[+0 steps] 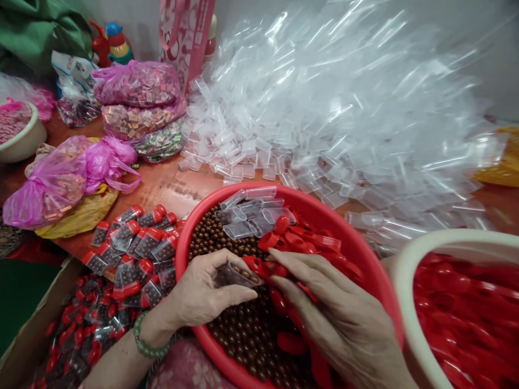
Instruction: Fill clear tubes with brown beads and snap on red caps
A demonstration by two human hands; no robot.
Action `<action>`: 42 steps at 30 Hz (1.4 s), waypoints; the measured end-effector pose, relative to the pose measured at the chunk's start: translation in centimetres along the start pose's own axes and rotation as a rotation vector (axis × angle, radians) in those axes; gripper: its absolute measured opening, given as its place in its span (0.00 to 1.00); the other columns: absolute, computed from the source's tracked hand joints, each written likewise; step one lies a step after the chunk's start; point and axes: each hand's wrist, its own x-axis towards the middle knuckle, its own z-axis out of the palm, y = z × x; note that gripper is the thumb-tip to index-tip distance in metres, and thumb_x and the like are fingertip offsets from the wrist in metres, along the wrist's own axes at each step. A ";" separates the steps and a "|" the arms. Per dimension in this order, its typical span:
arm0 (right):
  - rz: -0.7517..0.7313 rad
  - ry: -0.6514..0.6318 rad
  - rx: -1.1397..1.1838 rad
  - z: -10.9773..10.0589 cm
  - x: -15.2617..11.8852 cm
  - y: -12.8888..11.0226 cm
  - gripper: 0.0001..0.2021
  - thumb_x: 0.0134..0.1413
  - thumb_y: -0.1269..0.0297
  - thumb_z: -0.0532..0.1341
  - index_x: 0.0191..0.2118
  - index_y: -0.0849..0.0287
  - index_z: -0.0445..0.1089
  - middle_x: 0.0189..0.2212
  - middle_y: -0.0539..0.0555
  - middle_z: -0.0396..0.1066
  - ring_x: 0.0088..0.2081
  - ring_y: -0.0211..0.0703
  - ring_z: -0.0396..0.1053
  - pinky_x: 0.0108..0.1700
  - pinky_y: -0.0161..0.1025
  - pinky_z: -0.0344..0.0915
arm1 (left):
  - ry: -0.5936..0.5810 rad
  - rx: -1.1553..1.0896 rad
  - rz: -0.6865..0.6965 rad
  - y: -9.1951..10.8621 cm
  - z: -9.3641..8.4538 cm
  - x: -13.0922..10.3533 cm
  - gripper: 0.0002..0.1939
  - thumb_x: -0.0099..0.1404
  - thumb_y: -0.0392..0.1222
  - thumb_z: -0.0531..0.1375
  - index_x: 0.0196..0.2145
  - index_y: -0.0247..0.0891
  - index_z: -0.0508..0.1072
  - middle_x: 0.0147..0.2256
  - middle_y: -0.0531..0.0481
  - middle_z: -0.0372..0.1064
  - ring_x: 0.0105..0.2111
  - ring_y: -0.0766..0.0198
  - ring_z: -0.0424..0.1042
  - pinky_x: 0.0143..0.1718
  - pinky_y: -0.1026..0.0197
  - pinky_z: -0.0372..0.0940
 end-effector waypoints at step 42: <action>-0.154 -0.232 -0.009 -0.8 2.2 -1.5 0.09 0.63 0.70 0.58 0.47 0.54 0.71 0.37 0.52 0.76 0.37 0.37 0.76 0.39 0.29 0.74 | -0.104 0.273 -0.024 -0.8 -0.1 -0.1 0.05 0.64 0.36 0.57 0.39 0.35 0.69 0.30 0.52 0.68 0.29 0.67 0.68 0.33 0.65 0.63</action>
